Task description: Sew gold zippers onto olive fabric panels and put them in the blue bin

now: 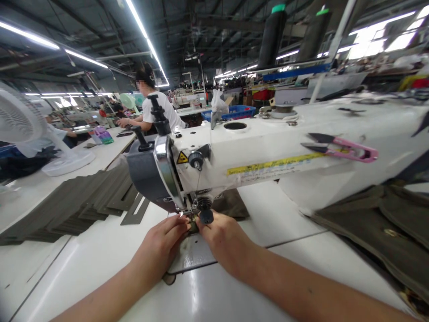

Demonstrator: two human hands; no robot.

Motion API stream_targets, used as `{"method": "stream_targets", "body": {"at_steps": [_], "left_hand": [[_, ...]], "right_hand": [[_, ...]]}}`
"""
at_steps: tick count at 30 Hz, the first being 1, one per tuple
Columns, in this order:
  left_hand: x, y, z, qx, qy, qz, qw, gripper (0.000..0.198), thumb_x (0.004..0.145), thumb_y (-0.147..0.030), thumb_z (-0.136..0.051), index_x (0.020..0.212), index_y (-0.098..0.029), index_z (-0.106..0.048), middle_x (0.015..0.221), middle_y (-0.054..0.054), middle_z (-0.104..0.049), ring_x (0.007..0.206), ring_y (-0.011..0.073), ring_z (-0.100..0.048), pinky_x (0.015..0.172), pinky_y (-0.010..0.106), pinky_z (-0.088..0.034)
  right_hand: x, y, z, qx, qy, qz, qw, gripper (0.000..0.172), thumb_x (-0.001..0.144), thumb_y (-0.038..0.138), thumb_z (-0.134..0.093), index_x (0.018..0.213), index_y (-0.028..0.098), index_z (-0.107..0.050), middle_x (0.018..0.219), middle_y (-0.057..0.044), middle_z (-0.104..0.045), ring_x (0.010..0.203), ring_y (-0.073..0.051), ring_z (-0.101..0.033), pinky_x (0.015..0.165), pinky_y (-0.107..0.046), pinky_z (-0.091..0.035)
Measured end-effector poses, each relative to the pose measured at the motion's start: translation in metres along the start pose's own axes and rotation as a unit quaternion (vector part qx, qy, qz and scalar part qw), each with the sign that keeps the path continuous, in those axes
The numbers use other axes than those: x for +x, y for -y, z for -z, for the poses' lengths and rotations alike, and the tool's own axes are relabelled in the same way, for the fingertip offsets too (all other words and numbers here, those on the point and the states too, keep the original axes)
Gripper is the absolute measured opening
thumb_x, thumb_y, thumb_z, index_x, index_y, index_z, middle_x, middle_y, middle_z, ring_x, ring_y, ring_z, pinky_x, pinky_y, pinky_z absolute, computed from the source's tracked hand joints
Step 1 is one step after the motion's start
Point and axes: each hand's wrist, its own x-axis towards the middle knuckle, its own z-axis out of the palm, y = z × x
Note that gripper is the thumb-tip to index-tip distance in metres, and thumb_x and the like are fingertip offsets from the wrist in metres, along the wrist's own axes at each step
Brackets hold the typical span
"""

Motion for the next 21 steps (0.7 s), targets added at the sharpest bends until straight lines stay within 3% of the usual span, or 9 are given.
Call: {"method": "stream_targets", "body": {"at_steps": [7,14,21], "left_hand": [[0.0005,0.0002,0.0,0.006,0.02,0.012,1.0,0.016,0.081,-0.004,-0.046,0.084,-0.012,-0.059,0.082,0.009,-0.061,0.075,0.0191,-0.059,0.07,0.033,-0.054],[0.0018,0.0006,0.002,0.026,0.04,0.024,0.999,0.015,0.08,-0.004,-0.047,0.084,-0.012,-0.06,0.08,0.008,-0.061,0.074,0.0188,-0.058,0.069,0.033,-0.054],[0.0011,0.0031,-0.0024,0.027,0.016,0.02,0.999,0.017,0.079,-0.002,-0.048,0.087,-0.012,-0.06,0.08,0.008,-0.061,0.075,0.0191,-0.06,0.069,0.032,-0.054]], "right_hand": [[0.0,-0.0017,-0.0005,-0.017,0.029,-0.005,0.999,0.028,0.086,0.007,-0.036,0.093,0.011,-0.063,0.097,-0.013,-0.066,0.092,-0.021,-0.062,0.071,-0.029,-0.055],[0.0006,-0.0033,-0.0023,0.014,0.039,-0.008,0.999,0.028,0.085,0.006,-0.036,0.093,0.009,-0.062,0.094,-0.014,-0.065,0.098,-0.022,-0.059,0.082,-0.034,-0.052],[0.001,-0.0047,-0.0057,0.033,0.049,-0.023,0.998,0.027,0.084,0.004,-0.037,0.093,0.012,-0.061,0.09,-0.011,-0.065,0.094,-0.02,-0.059,0.082,-0.033,-0.051]]}}
